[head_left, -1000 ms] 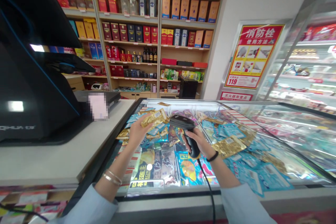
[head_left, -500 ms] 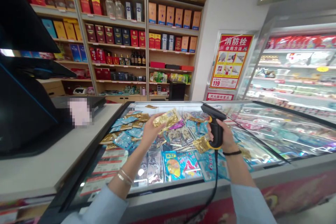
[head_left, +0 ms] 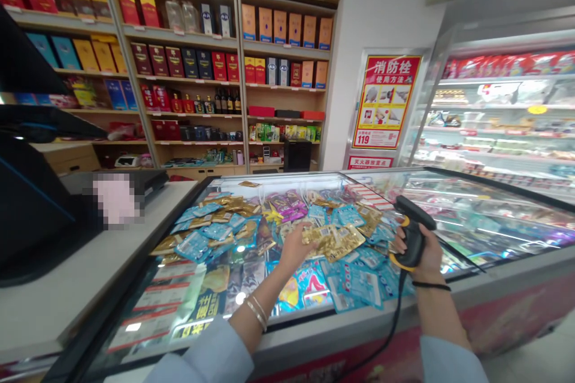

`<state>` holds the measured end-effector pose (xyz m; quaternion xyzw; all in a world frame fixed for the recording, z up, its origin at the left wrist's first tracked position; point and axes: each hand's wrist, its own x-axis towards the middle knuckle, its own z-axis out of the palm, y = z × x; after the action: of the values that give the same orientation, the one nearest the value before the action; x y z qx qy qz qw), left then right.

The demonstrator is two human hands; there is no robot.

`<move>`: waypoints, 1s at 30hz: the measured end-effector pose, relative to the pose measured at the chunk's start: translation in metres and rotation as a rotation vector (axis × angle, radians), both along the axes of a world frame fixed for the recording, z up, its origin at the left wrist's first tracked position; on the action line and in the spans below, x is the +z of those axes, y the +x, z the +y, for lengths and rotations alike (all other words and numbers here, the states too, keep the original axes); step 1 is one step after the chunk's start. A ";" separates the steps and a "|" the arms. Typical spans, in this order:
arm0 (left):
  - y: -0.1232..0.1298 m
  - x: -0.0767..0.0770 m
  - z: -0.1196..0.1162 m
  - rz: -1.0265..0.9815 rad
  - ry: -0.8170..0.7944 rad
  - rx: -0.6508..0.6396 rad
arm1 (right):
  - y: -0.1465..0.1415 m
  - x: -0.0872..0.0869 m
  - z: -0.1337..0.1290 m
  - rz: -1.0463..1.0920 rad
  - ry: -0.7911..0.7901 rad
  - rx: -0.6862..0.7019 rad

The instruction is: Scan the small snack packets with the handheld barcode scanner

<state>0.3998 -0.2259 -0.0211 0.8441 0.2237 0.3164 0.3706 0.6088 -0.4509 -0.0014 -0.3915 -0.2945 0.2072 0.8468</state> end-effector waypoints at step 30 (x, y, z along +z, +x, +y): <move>-0.059 0.032 0.047 -0.240 -0.042 0.023 | -0.022 0.007 0.000 0.039 0.048 -0.176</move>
<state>0.3411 -0.1790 0.0104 0.7895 0.1939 0.4147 0.4087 0.5865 -0.4512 0.0058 -0.3915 -0.2472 0.1323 0.8764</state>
